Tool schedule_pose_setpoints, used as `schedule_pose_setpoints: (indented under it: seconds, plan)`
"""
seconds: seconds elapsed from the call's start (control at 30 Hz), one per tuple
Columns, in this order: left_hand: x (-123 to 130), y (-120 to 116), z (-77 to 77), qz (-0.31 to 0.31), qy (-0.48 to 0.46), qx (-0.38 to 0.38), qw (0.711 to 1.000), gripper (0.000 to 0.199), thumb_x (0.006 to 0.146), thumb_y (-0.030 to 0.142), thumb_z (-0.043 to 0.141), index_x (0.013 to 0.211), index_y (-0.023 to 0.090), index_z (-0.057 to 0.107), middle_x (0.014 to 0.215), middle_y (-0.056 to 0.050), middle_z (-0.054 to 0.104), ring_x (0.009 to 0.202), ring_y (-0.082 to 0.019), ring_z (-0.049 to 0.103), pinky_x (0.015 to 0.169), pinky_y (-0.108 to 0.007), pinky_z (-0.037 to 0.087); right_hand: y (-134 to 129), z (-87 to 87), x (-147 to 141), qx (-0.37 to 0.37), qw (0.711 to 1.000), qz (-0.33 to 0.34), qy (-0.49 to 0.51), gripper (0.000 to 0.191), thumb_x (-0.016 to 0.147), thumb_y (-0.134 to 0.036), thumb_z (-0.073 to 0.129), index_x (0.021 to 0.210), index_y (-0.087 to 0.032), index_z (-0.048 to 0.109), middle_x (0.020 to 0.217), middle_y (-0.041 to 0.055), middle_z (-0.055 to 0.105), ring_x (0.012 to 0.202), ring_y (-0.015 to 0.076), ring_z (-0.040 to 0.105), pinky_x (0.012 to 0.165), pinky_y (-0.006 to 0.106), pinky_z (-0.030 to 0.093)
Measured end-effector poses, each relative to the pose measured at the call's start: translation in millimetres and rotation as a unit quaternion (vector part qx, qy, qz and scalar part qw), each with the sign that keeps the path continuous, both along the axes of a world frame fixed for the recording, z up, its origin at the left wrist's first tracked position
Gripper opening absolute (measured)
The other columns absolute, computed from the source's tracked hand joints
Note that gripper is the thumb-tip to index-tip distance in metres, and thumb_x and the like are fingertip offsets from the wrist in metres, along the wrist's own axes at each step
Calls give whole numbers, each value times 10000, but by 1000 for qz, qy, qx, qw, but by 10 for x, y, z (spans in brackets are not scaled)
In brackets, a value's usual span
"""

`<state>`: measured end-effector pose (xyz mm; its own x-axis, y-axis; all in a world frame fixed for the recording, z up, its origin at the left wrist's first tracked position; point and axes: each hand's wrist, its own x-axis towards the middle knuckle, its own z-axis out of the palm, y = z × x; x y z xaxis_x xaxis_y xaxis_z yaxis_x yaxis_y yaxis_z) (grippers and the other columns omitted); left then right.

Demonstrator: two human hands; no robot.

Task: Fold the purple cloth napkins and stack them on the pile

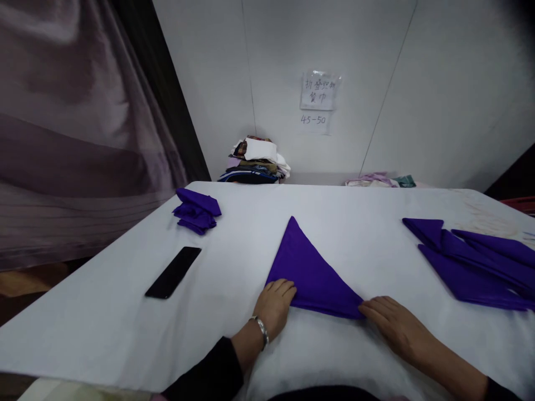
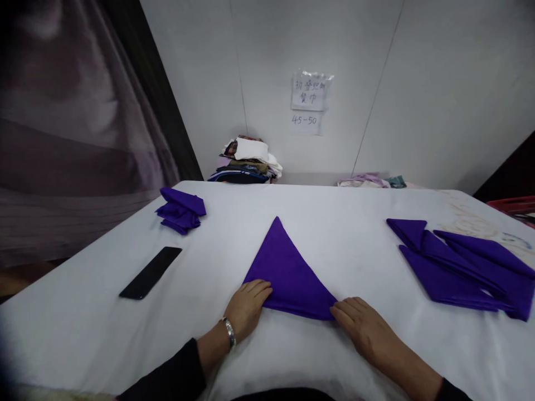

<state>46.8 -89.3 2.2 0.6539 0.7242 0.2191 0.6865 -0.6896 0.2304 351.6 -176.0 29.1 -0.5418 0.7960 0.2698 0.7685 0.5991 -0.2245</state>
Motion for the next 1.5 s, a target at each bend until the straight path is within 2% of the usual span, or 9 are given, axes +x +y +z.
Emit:
schedule_pose_setpoints:
  seconds: [0.2,0.4,0.53,0.63,0.83,0.93,1.13,1.3,1.5]
  plan:
    - [-209,-68,-80,-6,5,52,999,499,732,-27,398,1131,202,592,1195,-52,612,1133,-213,523,936,-407,444,-143,189,-69,-82,996,6,-25,315,862,-92,344,980,-230,601,827,46,646,707,187,572,665,324,443]
    - [-290,-157,-57,-26,-25,52,998,496,696,-35,394,1094,174,605,1172,-65,628,1114,-210,550,932,-397,477,-38,519,-146,-117,991,49,-41,404,787,-11,323,1026,-215,578,784,51,633,687,185,568,624,321,436]
    - [-330,-182,16,-36,-72,18,997,496,717,-15,378,1124,186,576,1142,-55,643,1106,-186,556,934,-378,482,306,774,-85,-67,994,72,-41,465,765,-16,336,1131,-205,553,822,63,654,714,188,596,627,325,462]
    - [-369,-198,30,-7,-109,-11,994,523,737,10,366,1197,207,515,1112,-49,652,1041,-177,591,899,-372,501,691,971,-66,-43,997,62,-33,497,746,-29,366,1163,-223,553,920,56,674,778,184,621,684,326,487]
    - [-408,-231,-23,71,-167,-73,981,531,772,91,409,1291,198,389,1137,-75,631,1001,-186,606,850,-351,519,1536,1204,-228,-119,992,17,31,466,702,-51,429,1091,-239,606,968,7,682,800,163,633,705,282,503]
    - [-396,-243,-16,107,-187,-77,974,476,765,111,438,1237,177,427,1100,-83,635,986,-198,603,842,-369,513,1942,1111,-362,-186,977,-2,105,388,703,-80,475,1042,-203,620,922,16,679,775,151,622,695,267,494]
    - [-425,-262,63,152,-186,-52,969,270,790,197,488,1057,189,526,946,-64,637,871,-222,597,779,-405,485,2532,651,-630,-316,907,-106,257,307,636,-58,577,923,-153,630,780,17,652,643,122,588,599,230,470]
    - [-480,-239,67,189,-176,-76,963,259,820,243,491,1074,192,510,909,-60,627,823,-220,586,739,-397,466,2706,311,-740,-345,882,-145,287,252,654,-80,603,900,-137,606,616,-19,569,508,97,529,498,221,450]
    - [-523,-161,39,204,-191,-92,956,197,833,286,488,1006,204,537,771,-18,623,723,-196,587,672,-358,469,2752,70,-737,-345,872,-169,304,286,675,-107,597,959,-131,579,527,-72,454,442,77,459,436,205,399]
